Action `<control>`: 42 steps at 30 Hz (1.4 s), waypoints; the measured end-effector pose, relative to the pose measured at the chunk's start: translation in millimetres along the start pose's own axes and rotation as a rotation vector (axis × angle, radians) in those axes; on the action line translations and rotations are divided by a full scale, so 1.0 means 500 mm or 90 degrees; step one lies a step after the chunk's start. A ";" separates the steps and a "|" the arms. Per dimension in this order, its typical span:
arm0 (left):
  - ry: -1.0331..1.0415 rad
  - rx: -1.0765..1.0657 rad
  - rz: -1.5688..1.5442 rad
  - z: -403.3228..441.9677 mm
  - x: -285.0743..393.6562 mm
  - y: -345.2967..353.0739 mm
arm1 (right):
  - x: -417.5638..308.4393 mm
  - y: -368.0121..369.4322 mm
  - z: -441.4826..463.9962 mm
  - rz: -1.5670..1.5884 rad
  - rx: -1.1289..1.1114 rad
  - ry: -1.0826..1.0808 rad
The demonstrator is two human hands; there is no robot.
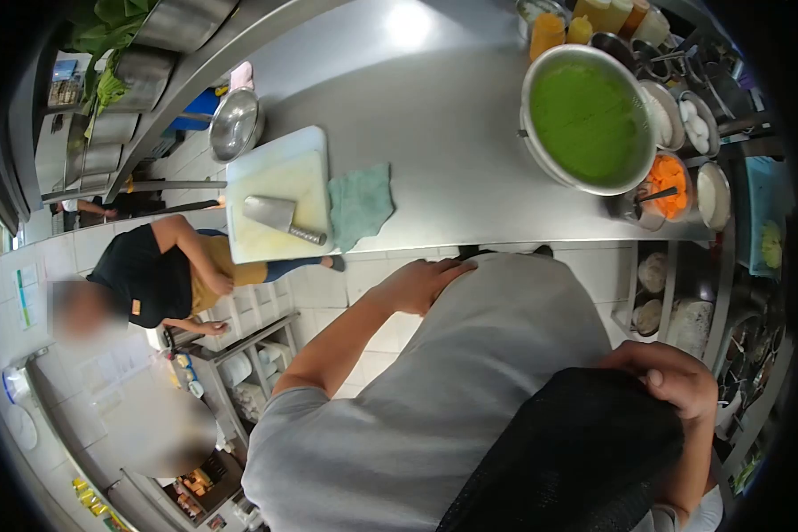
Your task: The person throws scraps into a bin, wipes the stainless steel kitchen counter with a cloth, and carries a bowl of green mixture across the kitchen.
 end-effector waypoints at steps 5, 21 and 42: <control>0.008 -0.008 0.018 0.008 0.009 -0.008 | -0.005 0.013 -0.004 -0.024 0.035 -0.015; 0.006 -0.071 0.048 0.034 -0.012 0.001 | 0.031 0.025 -0.042 0.024 0.142 -0.080; 0.002 -0.063 0.028 0.022 -0.006 0.003 | 0.034 0.029 -0.037 -0.018 0.125 -0.077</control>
Point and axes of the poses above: each hand's wrist, its own z-axis towards the middle knuckle, its own y-axis out of the palm, x = y × z, the point moved 7 cm from there along z, towards the middle knuckle, and after that the axes turned 8 degrees about -x, right-handed, at the moved point
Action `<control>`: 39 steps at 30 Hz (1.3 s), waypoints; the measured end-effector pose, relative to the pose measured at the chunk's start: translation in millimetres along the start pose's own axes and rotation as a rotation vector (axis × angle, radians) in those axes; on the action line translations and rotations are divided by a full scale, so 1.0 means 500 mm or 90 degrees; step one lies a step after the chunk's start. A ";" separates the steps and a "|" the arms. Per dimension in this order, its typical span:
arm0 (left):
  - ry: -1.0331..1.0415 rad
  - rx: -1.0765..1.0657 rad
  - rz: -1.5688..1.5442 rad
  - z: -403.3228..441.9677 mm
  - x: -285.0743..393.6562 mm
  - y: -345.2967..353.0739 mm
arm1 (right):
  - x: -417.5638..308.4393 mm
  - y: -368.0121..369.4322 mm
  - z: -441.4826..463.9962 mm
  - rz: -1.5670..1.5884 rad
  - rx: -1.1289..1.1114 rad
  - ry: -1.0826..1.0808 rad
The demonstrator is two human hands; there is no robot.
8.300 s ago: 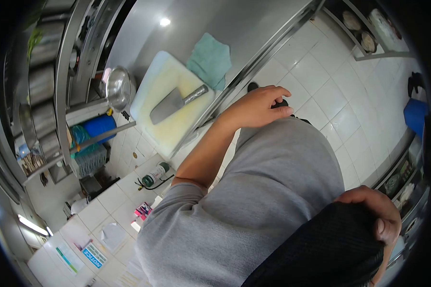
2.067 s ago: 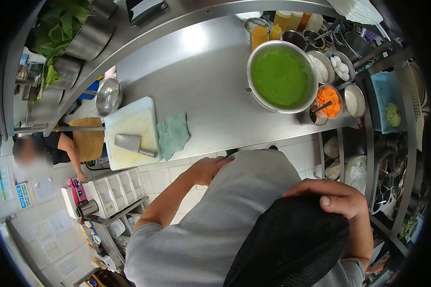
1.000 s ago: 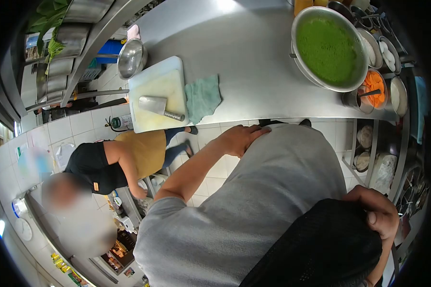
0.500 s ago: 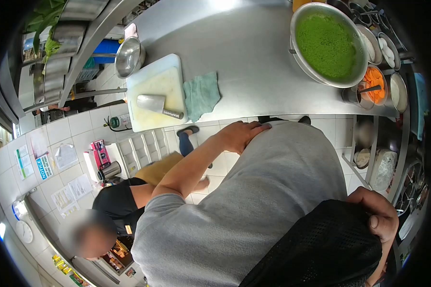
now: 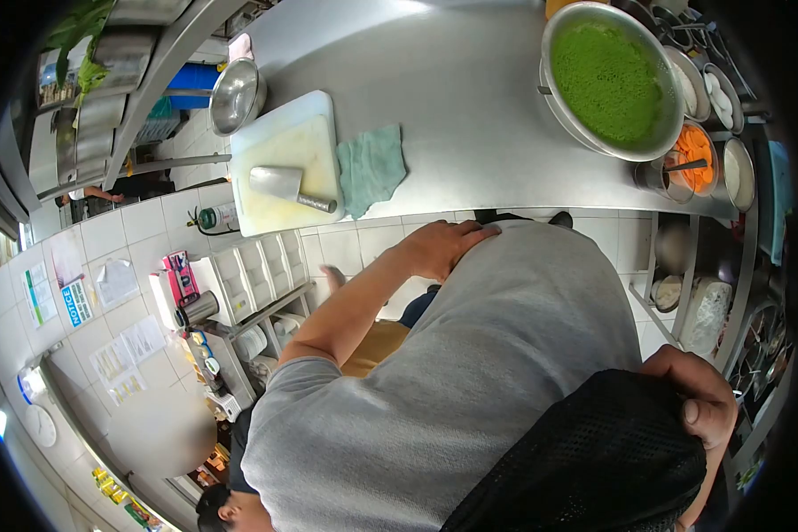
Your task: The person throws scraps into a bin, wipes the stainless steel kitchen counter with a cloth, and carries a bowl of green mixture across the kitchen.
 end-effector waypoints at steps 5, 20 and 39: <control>0.009 0.020 0.005 0.003 -0.006 0.005 | 0.002 -0.003 0.003 -0.011 -0.017 -0.014; 0.024 0.018 -0.021 0.011 -0.001 -0.009 | -0.004 -0.002 0.001 0.004 -0.014 -0.035; 0.036 0.015 0.001 0.019 -0.003 -0.011 | 0.002 -0.001 -0.011 -0.001 -0.023 -0.032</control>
Point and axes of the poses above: each hand's wrist, its own z-axis towards the middle knuckle, its own y-axis out of the palm, x = y × z, the point moved 7 cm from there along z, towards the middle knuckle, and after that the axes turned 8 degrees about -x, right-handed, at the moved point
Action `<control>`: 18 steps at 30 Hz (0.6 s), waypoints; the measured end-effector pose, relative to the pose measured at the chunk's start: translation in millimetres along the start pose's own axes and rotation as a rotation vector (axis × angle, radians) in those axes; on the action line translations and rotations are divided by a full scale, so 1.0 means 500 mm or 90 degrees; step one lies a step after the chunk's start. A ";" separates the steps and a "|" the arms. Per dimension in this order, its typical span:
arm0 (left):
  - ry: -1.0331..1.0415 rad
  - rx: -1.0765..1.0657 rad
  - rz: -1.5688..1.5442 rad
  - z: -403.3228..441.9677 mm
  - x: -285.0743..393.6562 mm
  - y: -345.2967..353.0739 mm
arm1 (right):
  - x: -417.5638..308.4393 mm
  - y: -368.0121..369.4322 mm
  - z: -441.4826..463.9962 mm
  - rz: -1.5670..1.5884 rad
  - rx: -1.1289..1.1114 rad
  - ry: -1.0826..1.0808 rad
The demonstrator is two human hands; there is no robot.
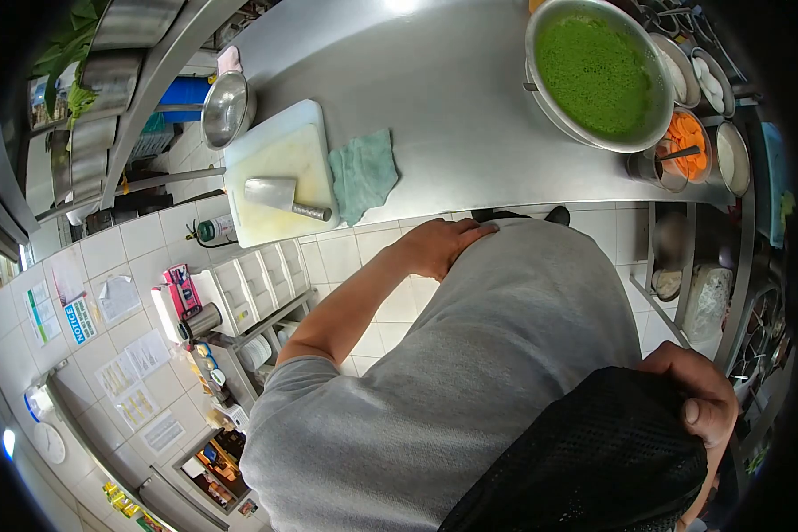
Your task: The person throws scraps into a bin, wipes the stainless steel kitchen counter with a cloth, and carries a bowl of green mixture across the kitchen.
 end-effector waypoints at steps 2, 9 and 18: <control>0.001 0.004 0.008 0.000 -0.001 0.001 | -0.002 0.000 0.000 0.003 0.004 0.006; -0.017 -0.009 -0.004 -0.006 0.007 -0.006 | -0.001 -0.003 0.003 0.017 -0.006 0.012; -0.015 0.006 -0.011 -0.007 0.002 0.002 | 0.002 -0.001 0.006 0.041 -0.010 0.014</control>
Point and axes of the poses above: each hand's wrist, its own z-axis towards the middle knuckle, its own y-axis out of the palm, x = y × z, the point moved 7 cm from there along z, towards the middle knuckle, and after that the axes turned 8 degrees about -x, right-handed, at the moved point
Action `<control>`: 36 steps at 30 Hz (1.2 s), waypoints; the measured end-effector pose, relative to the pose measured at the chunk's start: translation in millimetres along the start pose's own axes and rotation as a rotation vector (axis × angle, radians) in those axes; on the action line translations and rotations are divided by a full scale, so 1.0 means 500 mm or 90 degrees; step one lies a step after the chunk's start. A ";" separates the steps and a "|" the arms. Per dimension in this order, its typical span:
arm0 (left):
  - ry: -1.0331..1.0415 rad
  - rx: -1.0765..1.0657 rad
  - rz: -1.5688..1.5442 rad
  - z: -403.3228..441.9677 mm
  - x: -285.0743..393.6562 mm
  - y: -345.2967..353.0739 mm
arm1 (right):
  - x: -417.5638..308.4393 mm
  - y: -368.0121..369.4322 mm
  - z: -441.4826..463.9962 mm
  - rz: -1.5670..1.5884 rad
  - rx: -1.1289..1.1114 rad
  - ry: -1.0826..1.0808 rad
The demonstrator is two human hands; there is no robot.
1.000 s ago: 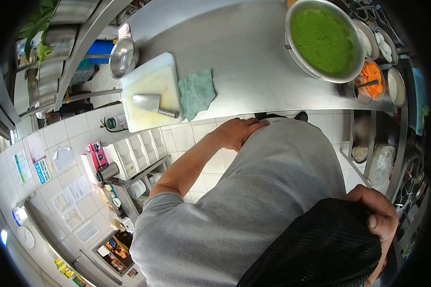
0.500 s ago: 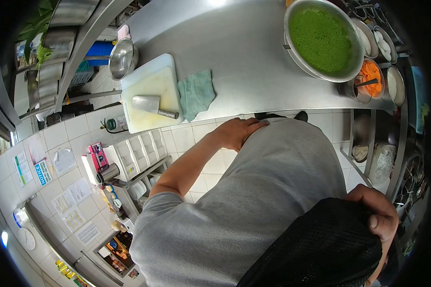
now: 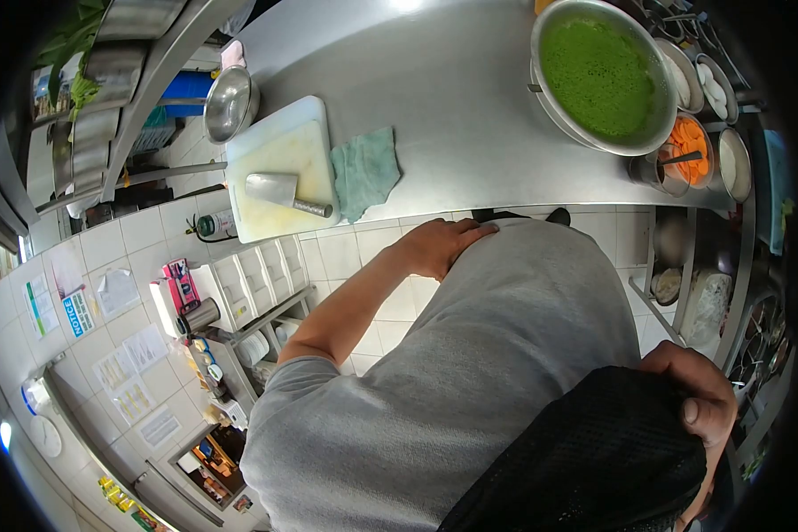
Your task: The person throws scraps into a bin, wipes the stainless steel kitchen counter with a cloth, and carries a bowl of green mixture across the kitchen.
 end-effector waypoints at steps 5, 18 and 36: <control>-0.007 -0.012 0.006 0.001 0.002 0.000 | 0.002 -0.001 0.002 -0.005 -0.005 0.000; 0.000 -0.011 0.002 -0.008 0.020 -0.017 | 0.002 0.004 0.011 -0.016 -0.032 -0.046; 0.029 0.038 -0.002 -0.002 -0.002 0.013 | -0.007 -0.001 0.032 0.013 -0.064 0.031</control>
Point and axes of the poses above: each hand's wrist, its own z-axis towards the middle knuckle, its own y-axis out of the palm, x = y × z, the point moved 7 cm from there along z, towards the middle knuckle, and after that the axes turned 8 degrees about -x, right-handed, at the moved point
